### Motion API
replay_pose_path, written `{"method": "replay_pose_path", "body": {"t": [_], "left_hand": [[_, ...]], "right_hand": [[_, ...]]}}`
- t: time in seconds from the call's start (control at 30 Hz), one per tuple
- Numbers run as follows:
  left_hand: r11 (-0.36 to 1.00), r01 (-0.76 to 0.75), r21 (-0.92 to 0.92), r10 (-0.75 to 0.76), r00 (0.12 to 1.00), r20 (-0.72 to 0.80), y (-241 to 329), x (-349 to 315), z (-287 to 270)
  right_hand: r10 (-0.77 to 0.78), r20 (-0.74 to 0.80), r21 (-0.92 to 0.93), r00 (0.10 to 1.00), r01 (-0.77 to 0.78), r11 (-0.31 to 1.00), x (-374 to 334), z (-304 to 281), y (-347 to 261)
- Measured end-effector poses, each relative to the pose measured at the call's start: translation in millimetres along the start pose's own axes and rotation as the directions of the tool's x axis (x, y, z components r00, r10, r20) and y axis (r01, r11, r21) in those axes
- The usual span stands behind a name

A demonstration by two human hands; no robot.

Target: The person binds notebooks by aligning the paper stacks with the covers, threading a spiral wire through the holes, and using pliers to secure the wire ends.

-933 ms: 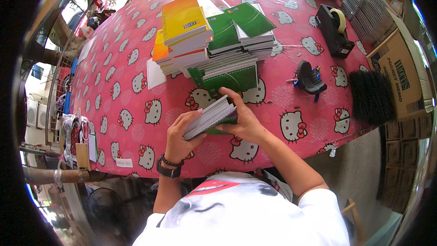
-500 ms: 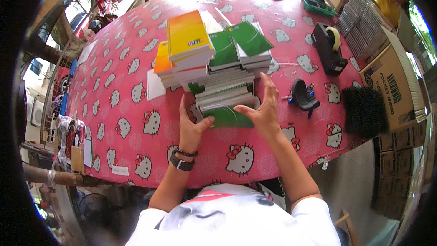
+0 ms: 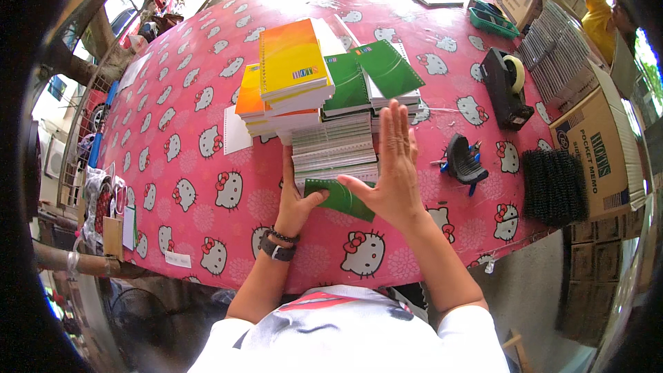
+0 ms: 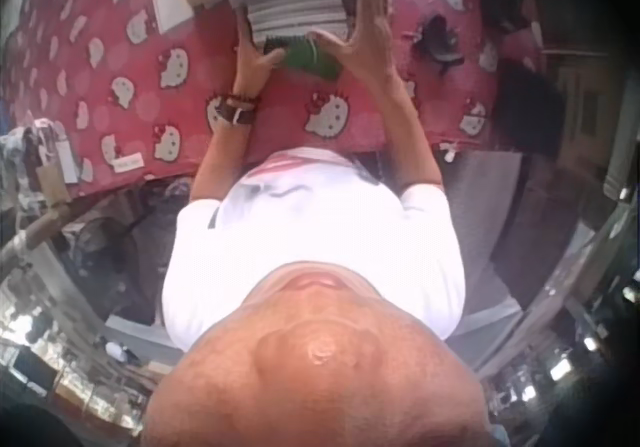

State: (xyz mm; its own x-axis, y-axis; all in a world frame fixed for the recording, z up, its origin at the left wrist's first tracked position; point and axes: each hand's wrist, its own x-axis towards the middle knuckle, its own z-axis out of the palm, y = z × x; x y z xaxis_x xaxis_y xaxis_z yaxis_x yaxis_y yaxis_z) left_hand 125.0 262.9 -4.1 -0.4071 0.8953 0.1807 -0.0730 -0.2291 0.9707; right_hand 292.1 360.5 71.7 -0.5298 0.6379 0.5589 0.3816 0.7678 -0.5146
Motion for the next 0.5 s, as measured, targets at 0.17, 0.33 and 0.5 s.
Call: {"method": "replay_pose_path", "body": {"t": [0.17,0.33,0.5], "left_hand": [[0.991,0.03,0.134,-0.025,0.999,-0.044,-2.0,-20.5,2.2],[0.67,-0.101,0.735,0.175,0.984,-0.025,-20.6,-24.6,-8.4],[0.704,-0.004,0.71,0.08,0.994,-0.073,-8.6,-20.6,7.6]], "right_hand": [[-0.028,0.599,-0.271,0.8,0.236,0.933,1.6,20.8,-7.4],[-0.067,0.598,-0.28,0.798,0.287,0.916,4.7,33.6,-15.7],[-0.086,0.621,-0.355,0.779,0.377,0.856,5.7,31.6,-23.7]]}}
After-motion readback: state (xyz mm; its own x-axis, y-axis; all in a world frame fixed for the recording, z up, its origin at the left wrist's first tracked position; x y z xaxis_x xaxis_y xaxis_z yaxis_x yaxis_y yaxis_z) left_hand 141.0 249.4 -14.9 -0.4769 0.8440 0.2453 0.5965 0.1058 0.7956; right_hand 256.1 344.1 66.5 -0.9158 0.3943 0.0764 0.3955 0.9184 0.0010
